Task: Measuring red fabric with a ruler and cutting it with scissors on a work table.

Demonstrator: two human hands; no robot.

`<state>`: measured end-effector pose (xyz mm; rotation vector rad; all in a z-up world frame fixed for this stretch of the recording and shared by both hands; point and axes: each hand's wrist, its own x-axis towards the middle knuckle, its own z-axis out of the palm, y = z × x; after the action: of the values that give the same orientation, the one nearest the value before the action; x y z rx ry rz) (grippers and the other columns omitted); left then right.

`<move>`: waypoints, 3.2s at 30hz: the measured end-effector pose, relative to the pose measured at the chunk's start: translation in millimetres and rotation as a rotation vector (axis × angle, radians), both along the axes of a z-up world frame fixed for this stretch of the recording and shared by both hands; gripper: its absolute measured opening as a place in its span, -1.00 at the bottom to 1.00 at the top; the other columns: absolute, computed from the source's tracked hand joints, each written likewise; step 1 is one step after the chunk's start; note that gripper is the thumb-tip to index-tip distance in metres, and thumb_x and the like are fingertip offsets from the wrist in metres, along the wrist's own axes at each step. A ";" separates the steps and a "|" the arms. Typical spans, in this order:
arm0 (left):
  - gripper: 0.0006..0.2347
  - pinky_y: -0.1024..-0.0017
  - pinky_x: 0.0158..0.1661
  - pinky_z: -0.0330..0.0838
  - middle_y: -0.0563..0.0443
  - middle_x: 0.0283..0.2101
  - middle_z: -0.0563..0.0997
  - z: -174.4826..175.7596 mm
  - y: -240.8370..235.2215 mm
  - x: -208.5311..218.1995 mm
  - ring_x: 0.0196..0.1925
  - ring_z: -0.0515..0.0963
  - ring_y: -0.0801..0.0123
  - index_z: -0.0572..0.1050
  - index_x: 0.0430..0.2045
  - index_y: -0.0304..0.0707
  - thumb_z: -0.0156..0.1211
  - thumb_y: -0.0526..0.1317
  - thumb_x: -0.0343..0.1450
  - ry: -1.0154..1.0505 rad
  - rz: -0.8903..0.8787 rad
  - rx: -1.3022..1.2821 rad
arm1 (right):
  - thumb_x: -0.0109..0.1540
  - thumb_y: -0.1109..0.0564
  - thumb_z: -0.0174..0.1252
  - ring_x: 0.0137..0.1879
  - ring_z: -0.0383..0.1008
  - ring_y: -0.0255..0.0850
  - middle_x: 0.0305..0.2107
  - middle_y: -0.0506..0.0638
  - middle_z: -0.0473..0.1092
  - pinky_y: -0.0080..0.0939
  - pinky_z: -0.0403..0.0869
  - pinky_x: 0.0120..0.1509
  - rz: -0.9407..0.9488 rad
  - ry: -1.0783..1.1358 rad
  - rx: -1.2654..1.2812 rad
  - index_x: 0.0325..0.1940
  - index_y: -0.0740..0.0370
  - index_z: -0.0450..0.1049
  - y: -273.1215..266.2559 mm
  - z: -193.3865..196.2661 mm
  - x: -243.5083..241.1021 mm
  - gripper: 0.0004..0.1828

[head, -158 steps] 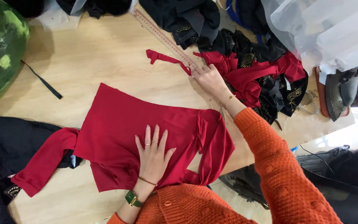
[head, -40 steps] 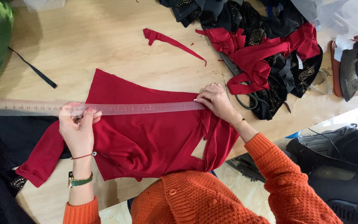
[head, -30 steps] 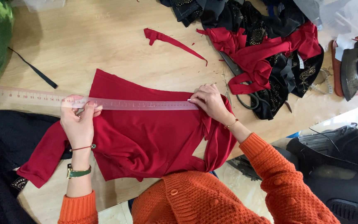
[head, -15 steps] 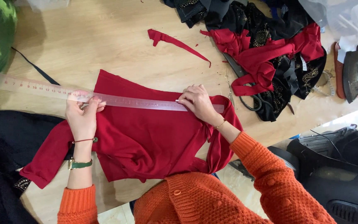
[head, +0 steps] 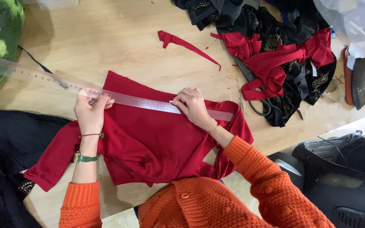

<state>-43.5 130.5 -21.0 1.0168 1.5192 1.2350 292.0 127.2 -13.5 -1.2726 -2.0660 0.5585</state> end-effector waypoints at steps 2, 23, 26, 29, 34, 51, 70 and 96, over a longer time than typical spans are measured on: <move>-0.85 0.51 -0.34 0.72 -0.28 -0.29 0.64 0.0 1.9 -0.2 -0.37 0.72 0.19 0.35 -0.18 -0.50 0.21 -0.44 0.49 -0.007 -0.003 0.001 | 0.27 0.03 0.29 -0.29 0.41 -0.23 -0.45 -0.16 0.39 -0.24 0.27 -0.06 -0.003 -0.006 0.000 -0.34 0.01 0.56 2.1 -1.6 -9.2 -0.88; -0.82 0.36 -0.13 0.74 -0.26 -0.26 0.67 12.9 -33.5 -33.0 -0.20 0.75 0.08 0.35 -0.21 -0.21 0.26 -0.40 0.47 -0.428 0.095 -0.201 | 0.25 0.26 0.33 -0.26 0.56 -0.31 -0.37 0.00 0.54 -0.31 0.56 -0.08 -0.386 0.370 -0.339 0.09 0.20 0.53 -22.8 80.1 82.9 -0.69; -0.81 0.36 -0.13 0.74 -0.24 -0.25 0.67 9.7 -33.2 -23.7 -0.19 0.75 0.08 0.35 -0.20 -0.15 0.27 -0.39 0.47 -0.428 0.102 -0.216 | 0.23 0.19 0.39 -0.31 0.57 -0.27 -0.47 -0.03 0.56 -0.29 0.52 -0.07 -0.376 0.133 -0.319 -0.14 0.11 0.65 -34.8 85.7 93.1 -0.88; -0.81 0.35 -0.12 0.73 -0.23 -0.25 0.67 4.2 -31.9 -13.1 -0.17 0.75 0.07 0.35 -0.20 -0.13 0.27 -0.37 0.48 -0.413 0.108 -0.229 | 0.23 0.15 0.39 -0.30 0.56 -0.19 -0.45 -0.02 0.56 -0.24 0.50 -0.08 -0.343 0.033 -0.285 -0.18 0.06 0.67 -40.1 84.3 102.7 -0.91; -0.80 0.31 -0.11 0.72 -0.27 -0.23 0.67 -6.0 -33.3 -1.2 -0.16 0.74 0.03 0.33 -0.18 -0.15 0.25 -0.38 0.48 -0.393 0.129 -0.234 | 0.31 0.20 0.25 -0.40 0.46 -0.42 -0.57 -0.11 0.54 -0.38 0.48 -0.07 -0.367 0.280 -0.440 -0.14 0.07 0.63 -48.5 81.7 108.6 -0.92; -0.79 0.29 -0.12 0.72 -0.30 -0.24 0.65 -3.8 -35.5 12.9 -0.18 0.74 0.02 0.31 -0.13 -0.20 0.23 -0.39 0.49 -0.324 0.155 -0.179 | 0.30 0.05 0.24 -0.13 0.53 -0.06 -0.32 -0.05 0.48 -0.13 0.45 0.02 0.017 -0.438 -0.007 -0.28 0.10 0.54 -39.0 23.5 130.8 -0.87; -0.78 0.38 -0.22 0.75 -0.18 -0.28 0.62 -21.6 -15.8 11.5 -0.29 0.74 0.14 0.28 -0.07 -0.34 0.19 -0.42 0.49 -0.219 0.081 -0.111 | 0.23 0.12 0.30 -0.26 0.51 -0.11 -0.46 -0.09 0.41 -0.16 0.38 -0.06 0.037 -0.356 -0.036 -0.34 0.06 0.49 -16.1 20.3 51.7 -0.90; -0.81 0.32 -0.29 0.75 -0.19 -0.33 0.61 -23.1 10.2 10.2 -0.33 0.74 0.09 0.30 -0.18 -0.33 0.23 -0.41 0.49 -0.293 0.030 -0.123 | 0.23 0.16 0.31 -0.22 0.55 0.03 -0.45 0.04 0.47 -0.09 0.48 -0.05 -0.090 0.153 -0.139 -0.31 0.12 0.55 29.5 12.0 -68.6 -0.94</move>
<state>-33.3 140.7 -44.2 0.7011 1.3667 1.2355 223.3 156.6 -1.5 -1.3506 -1.8617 0.7449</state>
